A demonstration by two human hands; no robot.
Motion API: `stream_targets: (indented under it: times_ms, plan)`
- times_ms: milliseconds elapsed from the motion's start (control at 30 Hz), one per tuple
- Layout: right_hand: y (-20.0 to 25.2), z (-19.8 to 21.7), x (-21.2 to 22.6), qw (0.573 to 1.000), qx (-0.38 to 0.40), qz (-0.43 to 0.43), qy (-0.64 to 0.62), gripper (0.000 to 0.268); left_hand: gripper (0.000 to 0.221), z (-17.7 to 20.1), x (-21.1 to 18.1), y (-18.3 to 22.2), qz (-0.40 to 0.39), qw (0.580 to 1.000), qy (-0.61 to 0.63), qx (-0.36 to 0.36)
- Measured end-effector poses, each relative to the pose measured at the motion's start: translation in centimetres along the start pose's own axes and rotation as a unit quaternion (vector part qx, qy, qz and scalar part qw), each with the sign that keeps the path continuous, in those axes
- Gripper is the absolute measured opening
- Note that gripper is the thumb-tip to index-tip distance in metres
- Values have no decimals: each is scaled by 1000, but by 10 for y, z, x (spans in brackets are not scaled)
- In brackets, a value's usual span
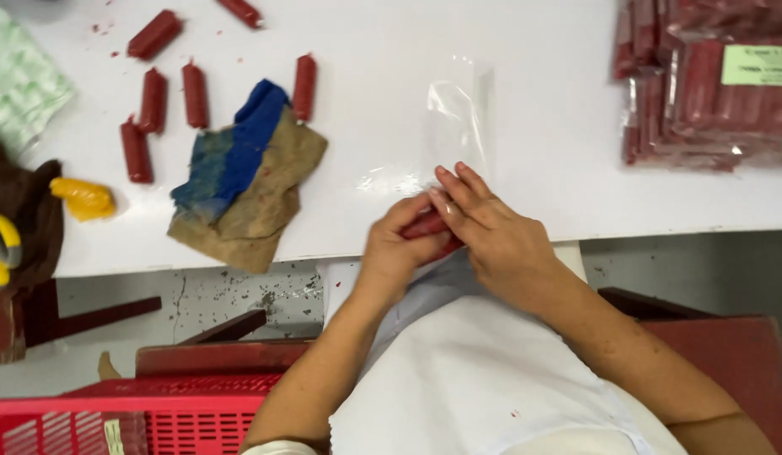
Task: The person places several small sausages into a clear plastic bag, folds the bag closed, and applies a label to the package. The person repeats this process multiple times, stacking the finished packages on the table.
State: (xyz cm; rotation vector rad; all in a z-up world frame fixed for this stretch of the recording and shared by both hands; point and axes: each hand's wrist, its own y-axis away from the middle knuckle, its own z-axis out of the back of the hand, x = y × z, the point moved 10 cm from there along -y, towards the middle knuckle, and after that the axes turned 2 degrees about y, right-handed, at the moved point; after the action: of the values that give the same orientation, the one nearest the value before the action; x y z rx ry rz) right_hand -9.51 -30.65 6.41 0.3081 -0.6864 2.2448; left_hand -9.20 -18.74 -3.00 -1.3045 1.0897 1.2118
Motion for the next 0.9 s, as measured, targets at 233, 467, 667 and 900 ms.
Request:
stream_targets:
  times_ms: [233,467,667,900]
  plan:
    - [-3,3,14,993,-31,9,111,51,60,-3,-19,7,267,906,304,-125]
    - [13,-17,11,997,-68,16,26,54,59,-6,-16,8,162,966,164,-115]
    - [28,-21,15,997,-63,32,37,58,39,-20,-39,2,-47,978,-198,54]
    - [12,-8,4,996,-72,-19,-49,67,89,-33,-5,12,178,924,314,130]
